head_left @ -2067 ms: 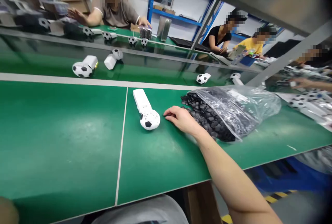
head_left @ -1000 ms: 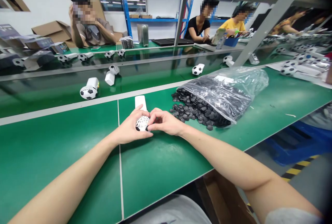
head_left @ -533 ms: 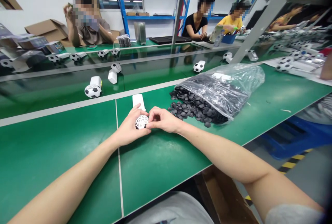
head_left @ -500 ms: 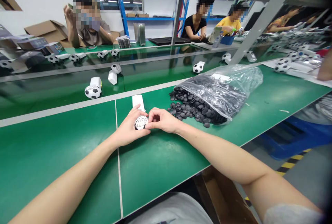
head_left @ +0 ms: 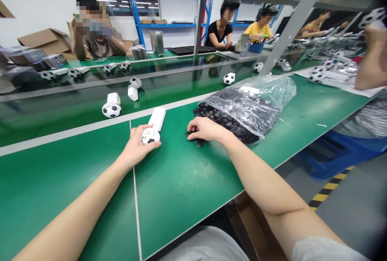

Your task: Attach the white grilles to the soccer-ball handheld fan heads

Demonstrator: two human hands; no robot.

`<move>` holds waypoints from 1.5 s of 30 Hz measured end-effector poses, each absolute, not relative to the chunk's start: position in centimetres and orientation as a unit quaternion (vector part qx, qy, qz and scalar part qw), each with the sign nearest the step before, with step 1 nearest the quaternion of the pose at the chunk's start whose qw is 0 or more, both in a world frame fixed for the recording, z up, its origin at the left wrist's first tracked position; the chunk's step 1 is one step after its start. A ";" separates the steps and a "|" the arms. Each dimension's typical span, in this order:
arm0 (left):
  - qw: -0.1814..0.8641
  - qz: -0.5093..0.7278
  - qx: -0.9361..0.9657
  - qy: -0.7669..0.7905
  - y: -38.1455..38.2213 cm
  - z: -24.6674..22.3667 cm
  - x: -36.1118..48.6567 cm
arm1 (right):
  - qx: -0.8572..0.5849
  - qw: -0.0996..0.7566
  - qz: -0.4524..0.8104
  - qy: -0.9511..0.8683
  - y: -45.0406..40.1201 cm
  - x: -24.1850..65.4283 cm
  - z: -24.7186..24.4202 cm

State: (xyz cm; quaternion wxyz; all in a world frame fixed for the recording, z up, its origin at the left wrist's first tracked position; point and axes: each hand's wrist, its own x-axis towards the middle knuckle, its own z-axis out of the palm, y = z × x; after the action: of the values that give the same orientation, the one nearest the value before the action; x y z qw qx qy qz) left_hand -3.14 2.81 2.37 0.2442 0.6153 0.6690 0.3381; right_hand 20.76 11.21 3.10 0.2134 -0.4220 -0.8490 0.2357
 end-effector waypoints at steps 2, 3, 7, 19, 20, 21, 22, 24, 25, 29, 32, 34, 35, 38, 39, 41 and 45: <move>0.262 0.339 0.628 0.650 2.8 2.4 -3.2 | -0.435 0.202 0.232 -0.846 10.9 20.3 2.9; 0.275 0.339 0.637 0.636 2.8 2.5 -3.3 | -0.441 0.198 0.233 -0.844 10.8 20.1 2.8; 0.354 0.327 0.663 0.573 2.6 2.8 -3.6 | -0.443 0.182 0.257 -0.839 10.4 19.8 2.5; 0.440 0.262 0.689 0.512 2.1 3.5 -3.2 | -0.225 0.344 0.229 -0.882 8.2 18.0 3.6; 0.431 0.263 0.691 0.517 2.0 3.6 -3.1 | -0.202 0.338 0.236 -0.888 8.0 17.8 3.5; 0.411 0.265 0.696 0.526 1.9 3.7 -2.9 | -0.187 0.331 0.244 -0.892 7.8 17.7 3.4; 0.388 0.268 0.700 0.537 1.8 3.7 -2.7 | -0.176 0.324 0.252 -0.895 7.7 17.5 3.2; 0.351 0.272 0.704 0.554 1.6 3.6 -2.3 | -0.163 0.314 0.258 -0.899 7.5 17.3 2.9; 0.342 0.275 0.704 0.559 1.5 3.5 -2.2 | -0.159 0.310 0.256 -0.902 7.5 17.2 2.8; 0.327 0.291 0.699 0.565 1.5 3.1 -2.0 | -0.144 0.308 0.221 -0.914 7.4 16.7 2.4; 0.312 0.295 0.704 0.566 1.6 2.9 -1.8 | -0.135 0.328 0.214 -0.910 7.3 16.4 2.0; 0.294 0.302 0.703 0.572 1.6 2.7 -1.5 | -0.136 0.343 0.227 -0.901 7.3 16.3 1.8; 0.282 0.308 0.701 0.578 1.6 2.6 -1.4 | -0.140 0.349 0.234 -0.897 7.3 16.2 1.7; 0.251 0.325 0.696 0.590 1.6 2.4 -1.0 | -0.164 0.359 0.251 -0.884 7.3 16.1 1.6; 0.246 0.328 0.696 0.590 1.5 2.4 -0.9 | -0.172 0.360 0.253 -0.881 7.3 16.1 1.6; 0.245 0.329 0.698 0.587 1.5 2.3 -0.8 | -0.184 0.357 0.254 -0.880 7.5 16.1 1.5; 0.255 0.327 0.697 0.585 1.5 2.4 -0.9 | -0.197 0.354 0.245 -0.881 7.8 16.1 1.3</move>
State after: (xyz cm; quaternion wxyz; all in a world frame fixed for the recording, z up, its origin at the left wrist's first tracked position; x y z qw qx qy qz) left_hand -0.87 1.53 2.39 0.2554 0.6968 0.5848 0.3275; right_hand 16.12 7.79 1.32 0.3536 -0.1968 -0.8811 0.2448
